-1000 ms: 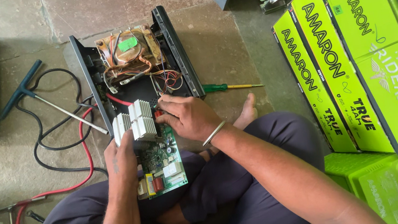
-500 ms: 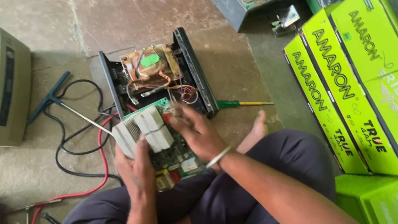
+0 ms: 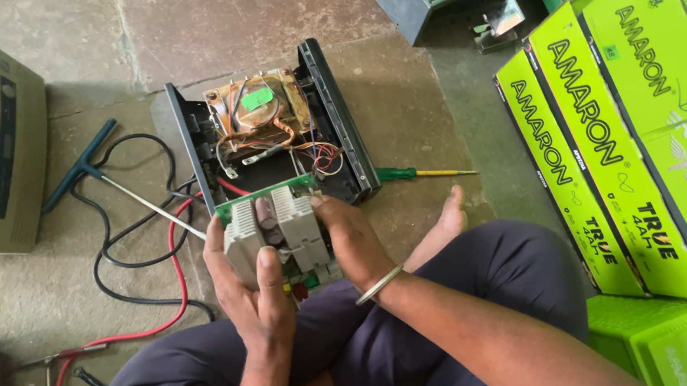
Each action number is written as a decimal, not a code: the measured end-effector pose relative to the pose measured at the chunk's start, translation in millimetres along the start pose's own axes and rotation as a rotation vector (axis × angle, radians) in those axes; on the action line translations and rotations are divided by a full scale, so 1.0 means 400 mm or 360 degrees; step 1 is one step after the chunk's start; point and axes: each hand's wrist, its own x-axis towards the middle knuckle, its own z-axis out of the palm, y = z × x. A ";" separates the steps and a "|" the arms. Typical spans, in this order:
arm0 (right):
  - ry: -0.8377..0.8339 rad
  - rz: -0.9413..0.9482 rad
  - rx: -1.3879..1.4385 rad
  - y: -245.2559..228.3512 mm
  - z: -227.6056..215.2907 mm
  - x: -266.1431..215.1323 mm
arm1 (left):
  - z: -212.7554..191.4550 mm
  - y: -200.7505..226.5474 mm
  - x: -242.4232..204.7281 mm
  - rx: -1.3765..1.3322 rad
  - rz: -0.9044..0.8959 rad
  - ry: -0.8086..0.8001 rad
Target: The person removes a red component from a circuit board using a screwdriver, then places it back. They handle the circuit board and the casing of an electronic device, manipulating wires and components.
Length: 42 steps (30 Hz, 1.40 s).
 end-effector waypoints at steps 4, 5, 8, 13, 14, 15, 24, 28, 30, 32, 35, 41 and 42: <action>0.0042 -0.0117 -0.0244 0.069 -0.028 -0.001 | -0.001 -0.013 -0.001 0.0094 -0.0185 -0.0058; 0.0075 -0.0280 -0.0461 0.088 -0.033 0.000 | -0.002 -0.013 0.003 0.0083 -0.0177 -0.0084; 0.0098 -0.0502 -0.0864 0.131 -0.047 0.003 | 0.003 -0.002 0.005 0.0000 -0.0199 -0.0159; 0.0279 0.0366 0.0284 0.155 -0.038 -0.007 | 0.031 0.003 -0.006 0.0003 -0.0290 -0.0058; 0.0207 0.0368 0.0444 0.151 -0.035 -0.008 | 0.033 0.002 -0.008 0.0057 -0.0204 -0.0045; 0.0137 0.0372 0.0602 0.145 -0.034 -0.010 | 0.035 0.001 -0.012 0.0109 -0.0122 -0.0033; 0.0273 0.0402 0.0675 0.109 -0.022 -0.008 | 0.036 0.009 -0.025 0.0086 -0.0222 0.0020; 0.0154 0.0350 0.0747 0.117 -0.025 -0.013 | 0.032 0.008 -0.032 0.0010 -0.0174 0.0017; 0.0158 0.0333 0.0699 0.113 -0.029 -0.014 | 0.034 0.001 -0.033 0.0023 -0.0187 0.0020; 0.0102 -0.0027 0.0208 0.097 -0.025 -0.022 | 0.030 -0.009 -0.037 -0.0045 -0.0182 0.0002; -0.0080 -0.0179 -0.0096 0.027 -0.018 -0.017 | 0.019 -0.025 -0.010 -0.0261 -0.0281 0.0014; -0.0292 -0.0391 -0.0652 -0.117 0.004 -0.015 | -0.066 -0.096 0.063 -0.1100 -0.0708 -0.0105; -0.0333 -0.0405 -0.0832 -0.130 -0.002 -0.009 | -0.077 -0.105 0.063 -0.1300 -0.0812 -0.0156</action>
